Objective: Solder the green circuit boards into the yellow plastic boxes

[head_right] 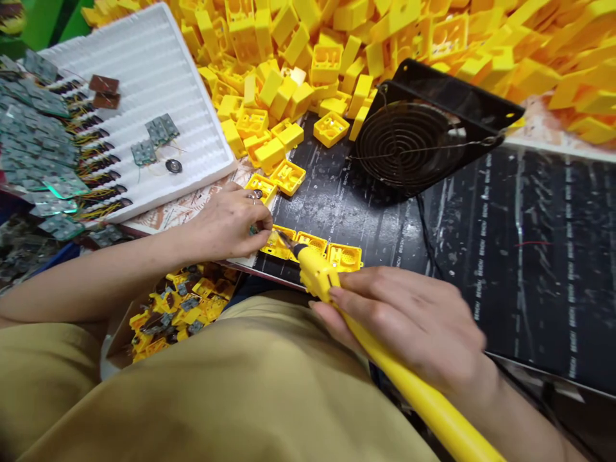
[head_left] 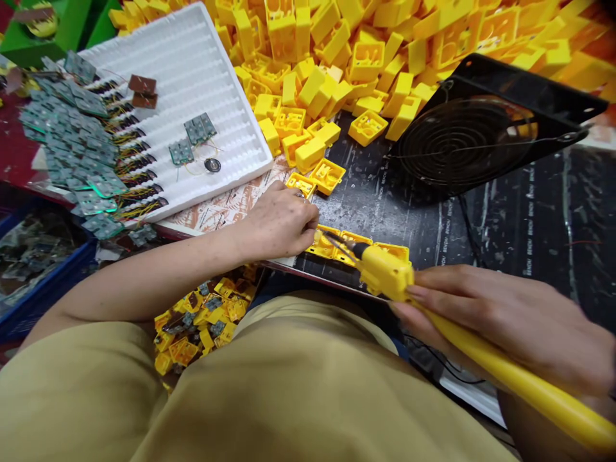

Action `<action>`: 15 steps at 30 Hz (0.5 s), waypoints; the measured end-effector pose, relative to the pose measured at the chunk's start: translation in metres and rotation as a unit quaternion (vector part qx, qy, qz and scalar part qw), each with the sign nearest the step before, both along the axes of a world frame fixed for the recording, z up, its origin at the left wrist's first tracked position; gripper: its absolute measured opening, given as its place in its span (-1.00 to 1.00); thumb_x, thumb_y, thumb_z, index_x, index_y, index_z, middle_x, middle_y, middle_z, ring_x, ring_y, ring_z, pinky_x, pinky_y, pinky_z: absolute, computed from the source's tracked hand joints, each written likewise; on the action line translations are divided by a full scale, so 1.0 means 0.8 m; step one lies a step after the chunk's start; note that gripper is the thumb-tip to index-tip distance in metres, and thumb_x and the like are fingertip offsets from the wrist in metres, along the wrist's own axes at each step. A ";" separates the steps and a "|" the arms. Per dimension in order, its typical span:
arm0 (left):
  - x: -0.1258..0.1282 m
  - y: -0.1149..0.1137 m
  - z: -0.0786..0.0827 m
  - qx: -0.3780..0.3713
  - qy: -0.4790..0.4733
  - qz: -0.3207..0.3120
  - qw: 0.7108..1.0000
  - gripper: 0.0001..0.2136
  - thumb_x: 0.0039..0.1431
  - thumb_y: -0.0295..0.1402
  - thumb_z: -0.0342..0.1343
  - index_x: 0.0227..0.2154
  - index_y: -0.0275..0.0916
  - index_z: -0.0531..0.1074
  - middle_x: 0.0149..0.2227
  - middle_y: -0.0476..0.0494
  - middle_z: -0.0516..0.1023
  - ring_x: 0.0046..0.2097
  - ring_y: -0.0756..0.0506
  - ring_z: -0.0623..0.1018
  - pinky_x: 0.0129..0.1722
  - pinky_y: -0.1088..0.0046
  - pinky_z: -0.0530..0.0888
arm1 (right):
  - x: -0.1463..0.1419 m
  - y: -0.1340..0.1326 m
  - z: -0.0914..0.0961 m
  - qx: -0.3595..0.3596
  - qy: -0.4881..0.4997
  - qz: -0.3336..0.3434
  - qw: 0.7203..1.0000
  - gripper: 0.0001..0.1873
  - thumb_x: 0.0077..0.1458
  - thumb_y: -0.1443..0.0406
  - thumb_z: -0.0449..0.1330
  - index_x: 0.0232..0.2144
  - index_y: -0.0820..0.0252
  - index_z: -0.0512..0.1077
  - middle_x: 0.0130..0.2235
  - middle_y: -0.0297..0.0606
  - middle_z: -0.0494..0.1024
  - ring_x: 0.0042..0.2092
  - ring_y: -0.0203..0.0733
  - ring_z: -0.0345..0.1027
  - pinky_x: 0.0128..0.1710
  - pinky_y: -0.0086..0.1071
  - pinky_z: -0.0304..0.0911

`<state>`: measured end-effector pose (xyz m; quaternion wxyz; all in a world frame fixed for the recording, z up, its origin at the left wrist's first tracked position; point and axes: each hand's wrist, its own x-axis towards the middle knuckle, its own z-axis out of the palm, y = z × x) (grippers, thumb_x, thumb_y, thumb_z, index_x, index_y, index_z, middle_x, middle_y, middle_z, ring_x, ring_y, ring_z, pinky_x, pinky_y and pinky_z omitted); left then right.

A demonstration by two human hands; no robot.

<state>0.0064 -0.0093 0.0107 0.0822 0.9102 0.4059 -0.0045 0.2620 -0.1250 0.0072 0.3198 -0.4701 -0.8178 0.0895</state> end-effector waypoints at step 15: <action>-0.015 0.000 0.012 0.023 -0.063 0.025 0.997 -0.77 0.18 -0.25 0.10 -0.23 -0.26 0.56 -0.23 -0.19 0.61 -0.27 -0.11 0.51 -0.25 0.34 0.41 | 0.016 0.011 -0.014 0.089 0.067 0.040 0.993 -0.60 0.15 0.33 0.35 0.04 0.17 0.43 -0.28 -0.23 0.61 -0.34 -0.26 0.53 -0.37 -0.50 0.47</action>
